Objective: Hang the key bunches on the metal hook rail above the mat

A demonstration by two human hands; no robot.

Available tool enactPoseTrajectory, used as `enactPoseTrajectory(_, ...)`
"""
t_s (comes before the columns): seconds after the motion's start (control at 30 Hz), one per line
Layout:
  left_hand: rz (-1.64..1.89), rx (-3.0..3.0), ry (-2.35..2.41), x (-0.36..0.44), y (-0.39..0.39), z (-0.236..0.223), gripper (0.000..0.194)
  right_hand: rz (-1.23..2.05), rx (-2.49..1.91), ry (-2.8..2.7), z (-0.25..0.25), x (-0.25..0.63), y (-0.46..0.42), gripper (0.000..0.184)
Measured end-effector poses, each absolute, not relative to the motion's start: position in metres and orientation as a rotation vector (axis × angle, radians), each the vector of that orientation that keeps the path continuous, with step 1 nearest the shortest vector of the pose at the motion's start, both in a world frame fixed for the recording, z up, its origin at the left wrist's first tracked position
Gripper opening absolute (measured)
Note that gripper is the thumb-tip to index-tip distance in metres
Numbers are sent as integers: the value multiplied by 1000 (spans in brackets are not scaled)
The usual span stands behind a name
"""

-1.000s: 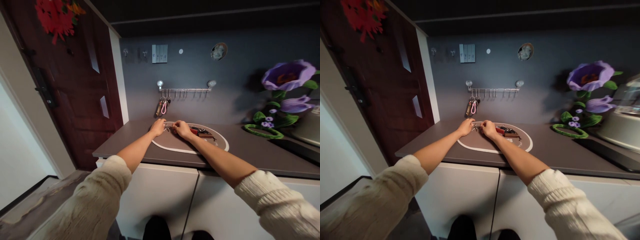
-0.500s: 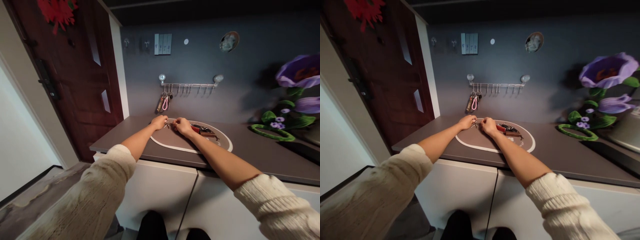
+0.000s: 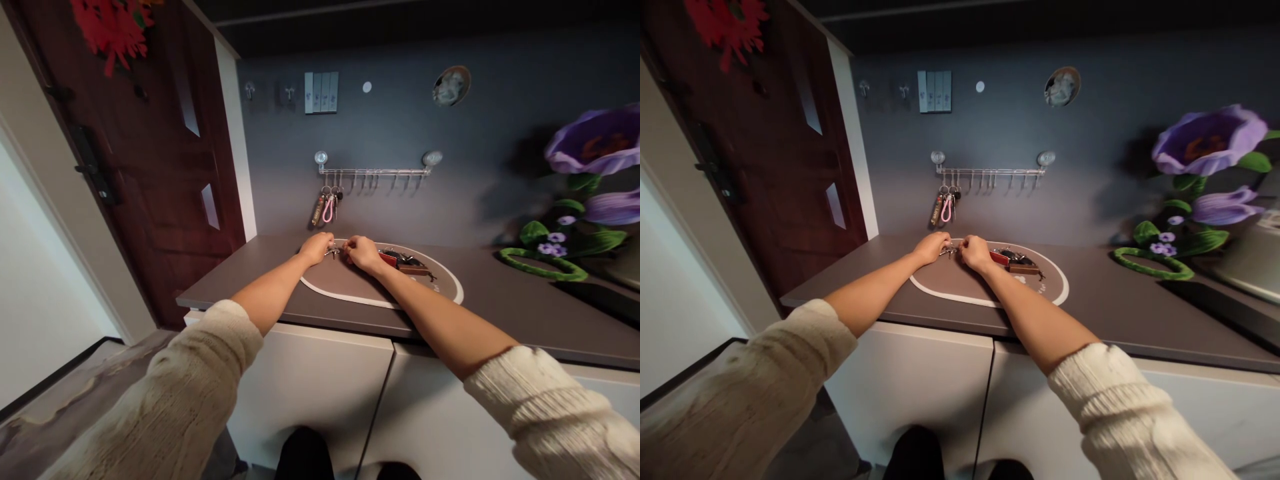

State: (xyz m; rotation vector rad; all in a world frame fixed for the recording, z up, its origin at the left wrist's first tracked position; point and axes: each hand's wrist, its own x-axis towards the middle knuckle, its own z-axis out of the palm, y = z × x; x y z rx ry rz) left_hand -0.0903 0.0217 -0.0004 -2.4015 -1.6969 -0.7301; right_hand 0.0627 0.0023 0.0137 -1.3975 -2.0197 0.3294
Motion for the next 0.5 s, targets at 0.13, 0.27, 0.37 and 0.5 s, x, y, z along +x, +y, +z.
enactPoseTrajectory(0.13,-763,-2418,-1639,-90,19,0,20,303,-1404,-2040,15,63,1,16)
enactPoseTrajectory(0.27,-797,-2431,-1577,-92,14,4,18,268,-1403,-2039,15,63,2,15)
enactPoseTrajectory(0.37,-863,-2443,-1529,-92,10,10,18,280,-1391,-2028,15,64,1,15)
enactPoseTrajectory(0.5,-987,-2436,-1491,-92,5,17,17,372,-1320,-2000,17,64,-3,16)
